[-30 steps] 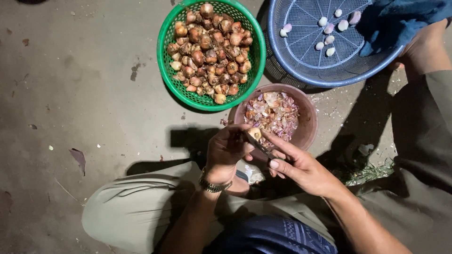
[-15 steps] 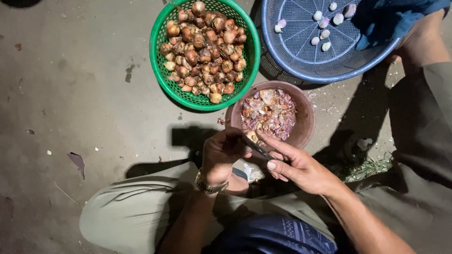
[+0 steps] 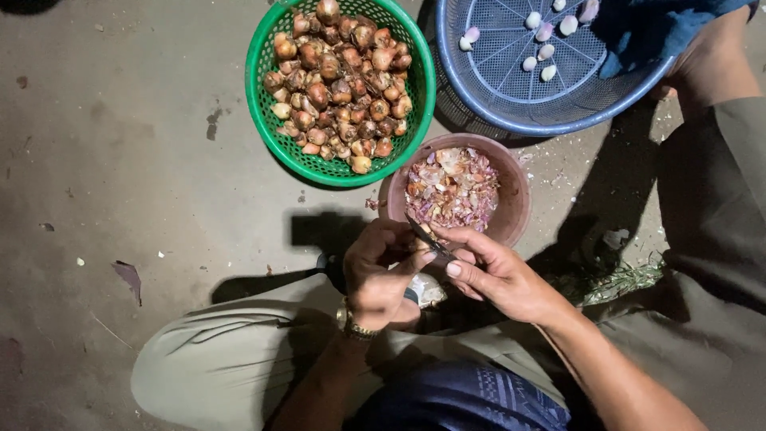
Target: The person is peeling small onions (shallots) using a knife, collecting the skins in a bowl and the peeled onions in a separate basket.
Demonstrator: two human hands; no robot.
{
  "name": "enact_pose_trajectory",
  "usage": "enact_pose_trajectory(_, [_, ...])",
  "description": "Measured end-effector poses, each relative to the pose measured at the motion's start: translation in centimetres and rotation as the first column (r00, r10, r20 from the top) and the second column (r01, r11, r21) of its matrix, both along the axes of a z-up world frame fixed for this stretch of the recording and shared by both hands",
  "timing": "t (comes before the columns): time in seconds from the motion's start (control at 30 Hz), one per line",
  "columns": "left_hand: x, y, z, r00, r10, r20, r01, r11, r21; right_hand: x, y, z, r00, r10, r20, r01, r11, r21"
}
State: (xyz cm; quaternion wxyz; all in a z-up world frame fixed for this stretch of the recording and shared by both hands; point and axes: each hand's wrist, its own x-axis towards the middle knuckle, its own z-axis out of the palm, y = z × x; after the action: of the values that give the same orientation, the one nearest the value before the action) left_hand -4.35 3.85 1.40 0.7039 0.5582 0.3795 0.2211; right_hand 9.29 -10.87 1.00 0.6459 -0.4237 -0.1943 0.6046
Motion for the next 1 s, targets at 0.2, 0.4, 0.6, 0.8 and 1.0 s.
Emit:
enact_pose_trajectory(0.2, [0.5, -0.2, -0.3, 0.999, -0.013, -0.037, 0.015, 0.999, 0.048, -0.9, 0.3, 0.3, 0.994, -0.074, 0.083, 0.080, 0.994, -0.074])
enact_pose_trajectory(0.4, [0.2, -0.2, -2.1, 0.997, 0.001, -0.074, 0.001, 1.000, 0.023, -1.6, 0.4, 0.8, 0.957, -0.204, -0.208, 0.174, 0.973, -0.153])
enact_pose_trajectory(0.6, [0.4, -0.2, -2.8, 0.999, 0.048, -0.024, -0.053, 0.957, -0.285, -1.0, 0.3, 0.7, 0.977, -0.202, -0.064, 0.191, 0.969, -0.154])
enact_pose_trajectory(0.8, [0.2, 1.0, -0.9, 0.993, -0.087, -0.084, 0.021, 0.808, -0.589, -0.5, 0.3, 0.6, 0.988, -0.118, 0.098, 0.126, 0.988, -0.086])
enact_pose_trajectory(1.0, [0.7, 1.1, -0.8, 1.000, 0.023, 0.007, -0.017, 0.864, -0.504, -0.6, 0.1, 0.3, 0.939, -0.225, -0.262, 0.211, 0.974, -0.081])
